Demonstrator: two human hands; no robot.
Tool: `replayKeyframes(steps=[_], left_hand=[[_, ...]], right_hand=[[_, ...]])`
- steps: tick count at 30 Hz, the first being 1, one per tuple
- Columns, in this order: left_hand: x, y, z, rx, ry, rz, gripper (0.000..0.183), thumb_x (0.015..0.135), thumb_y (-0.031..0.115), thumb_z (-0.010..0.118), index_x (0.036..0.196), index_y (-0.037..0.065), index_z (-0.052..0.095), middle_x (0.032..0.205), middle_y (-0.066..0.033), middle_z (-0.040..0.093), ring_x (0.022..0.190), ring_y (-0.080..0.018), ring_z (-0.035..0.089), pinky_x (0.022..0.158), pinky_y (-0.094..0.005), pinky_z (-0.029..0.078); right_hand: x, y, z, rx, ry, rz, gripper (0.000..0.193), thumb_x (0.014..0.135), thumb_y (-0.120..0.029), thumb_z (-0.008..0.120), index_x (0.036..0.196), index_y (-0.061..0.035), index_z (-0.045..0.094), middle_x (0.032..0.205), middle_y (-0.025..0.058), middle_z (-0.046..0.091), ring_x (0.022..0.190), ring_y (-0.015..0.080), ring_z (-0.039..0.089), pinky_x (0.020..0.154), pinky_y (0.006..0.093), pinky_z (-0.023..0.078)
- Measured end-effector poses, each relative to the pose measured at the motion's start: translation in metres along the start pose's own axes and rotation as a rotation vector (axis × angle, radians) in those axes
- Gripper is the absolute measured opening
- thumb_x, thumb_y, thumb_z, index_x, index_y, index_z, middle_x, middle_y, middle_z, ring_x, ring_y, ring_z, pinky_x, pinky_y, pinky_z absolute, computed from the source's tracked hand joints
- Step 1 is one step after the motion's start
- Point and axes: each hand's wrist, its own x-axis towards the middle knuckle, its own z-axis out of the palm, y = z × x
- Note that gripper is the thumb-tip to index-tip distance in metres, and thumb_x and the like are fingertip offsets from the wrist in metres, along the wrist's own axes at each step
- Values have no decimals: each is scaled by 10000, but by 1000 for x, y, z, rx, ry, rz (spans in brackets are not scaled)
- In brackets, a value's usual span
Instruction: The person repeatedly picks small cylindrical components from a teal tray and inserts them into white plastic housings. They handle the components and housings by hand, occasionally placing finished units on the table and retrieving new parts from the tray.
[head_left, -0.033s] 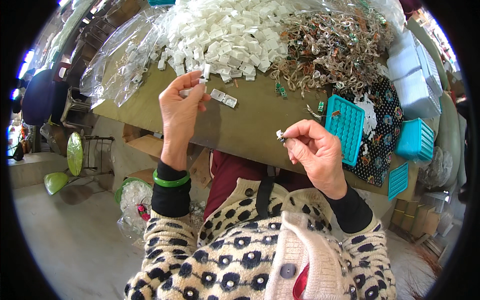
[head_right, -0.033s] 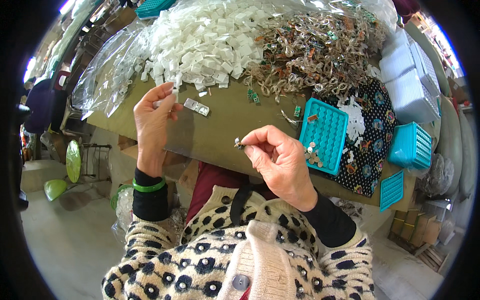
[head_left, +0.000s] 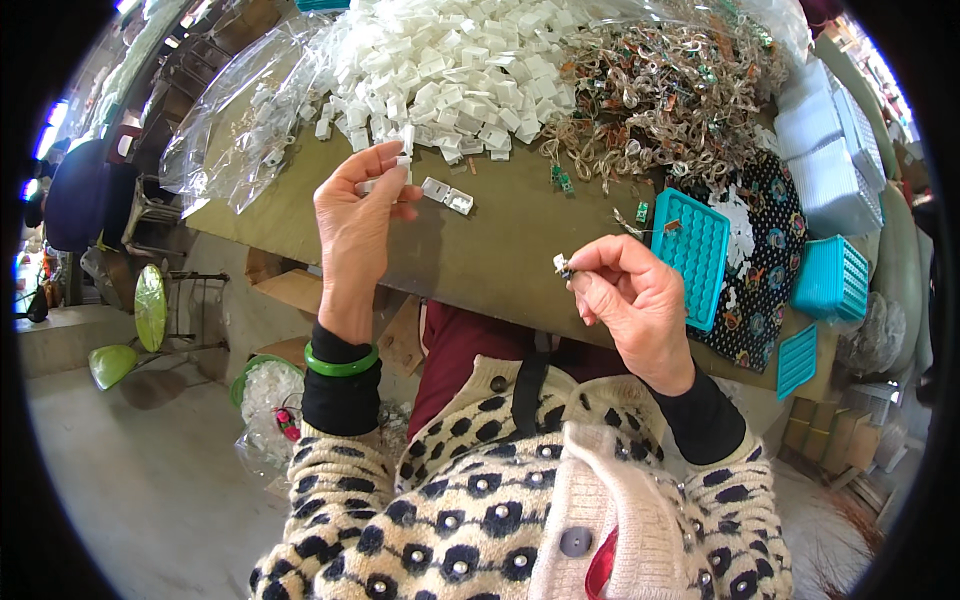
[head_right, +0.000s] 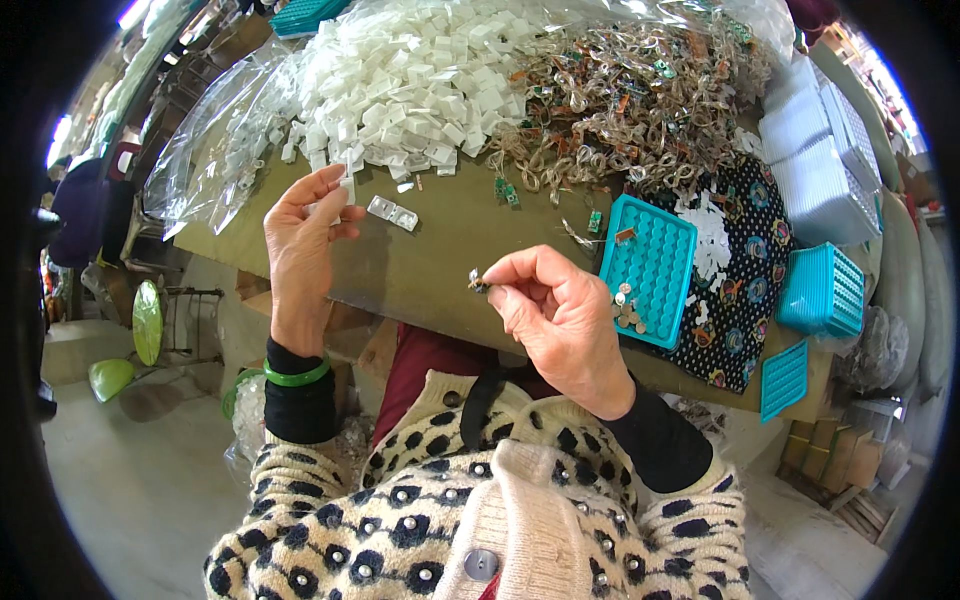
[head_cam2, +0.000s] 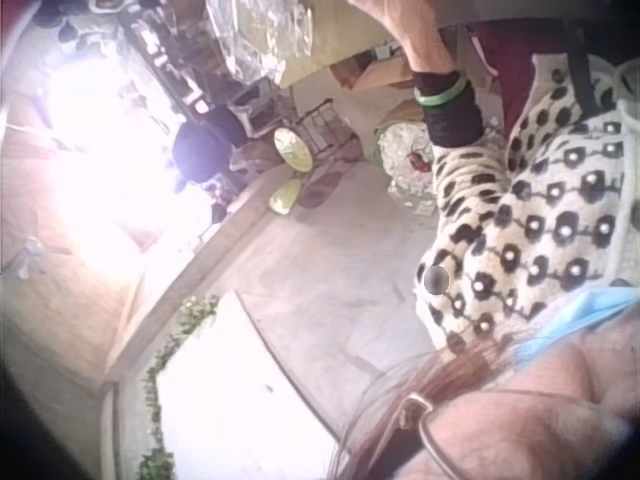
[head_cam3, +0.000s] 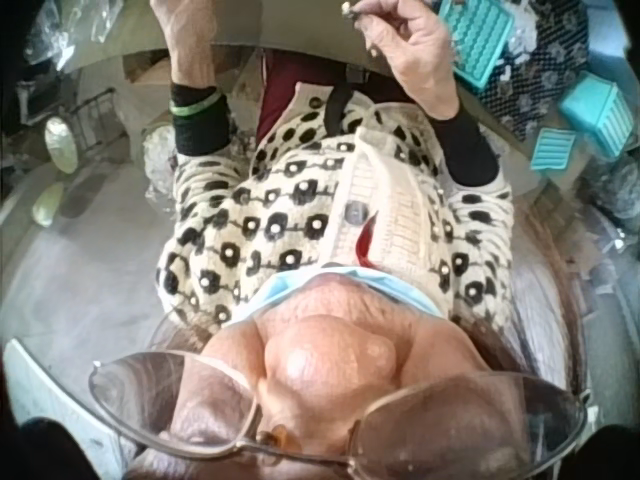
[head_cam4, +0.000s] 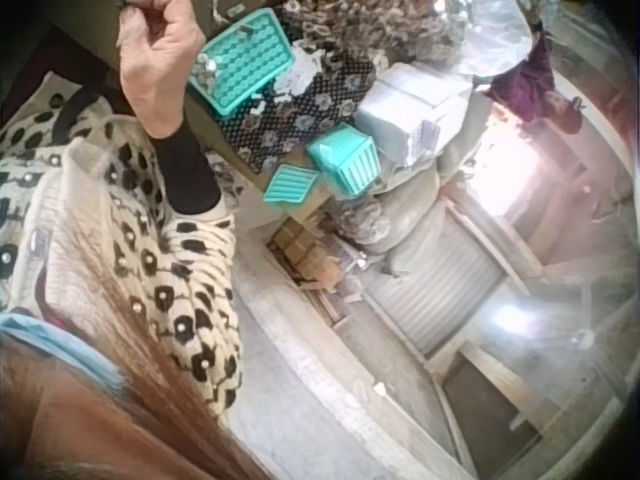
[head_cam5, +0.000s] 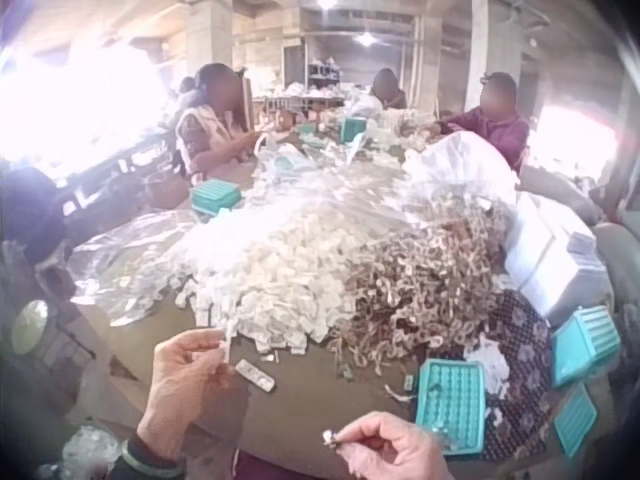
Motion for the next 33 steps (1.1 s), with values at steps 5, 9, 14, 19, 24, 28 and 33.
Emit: replayKeyframes(steps=[5,9,14,19,24,28,33], left_hand=[[-20,16,13,-513,-255,-391,281,918,40,639,1189,-35,623,994,-161,692,784,-246,715,651,-348,639],[-57,13,49,-759,-508,-582,312,918,52,642,1216,-31,604,977,-138,694,795,-232,710,664,-342,628],[-76,7,75,-767,-529,-589,301,911,40,638,1206,-17,614,934,-144,693,733,-228,690,663,-339,597],[-80,1,81,-775,-585,-529,318,886,-4,661,1199,-42,615,983,-151,696,813,-226,707,725,-345,614],[-83,-6,84,-765,-582,-436,319,851,-46,686,1165,-35,633,982,-169,695,806,-228,692,724,-363,604],[-90,-9,88,-760,-551,-350,279,831,-73,700,1101,-24,656,990,-138,673,808,-222,680,721,-368,597],[-92,-15,98,-737,-545,-172,247,821,-95,703,1045,1,670,1017,-104,629,827,-221,674,711,-373,601]], right_hand=[[9,-5,7,175,52,19,124,911,-23,671,1009,13,604,822,58,643,632,78,561,567,200,457],[7,-8,7,172,91,-10,115,915,-30,663,1008,11,607,818,53,640,624,83,559,557,205,447],[1,-8,-6,192,164,-11,74,915,-45,651,951,-2,602,732,13,619,589,44,530,525,192,419],[-4,-7,-13,287,215,-13,64,898,-21,627,943,1,588,734,10,601,582,37,506,515,195,400],[-8,-11,-16,299,179,22,61,898,-16,621,941,-1,580,752,8,590,580,28,482,507,186,378],[-8,-13,-15,261,173,77,62,911,-27,620,943,5,578,775,23,613,591,24,484,504,176,369],[-10,-19,-16,195,159,61,63,930,-33,616,949,16,583,817,58,656,671,53,591,569,182,451]])
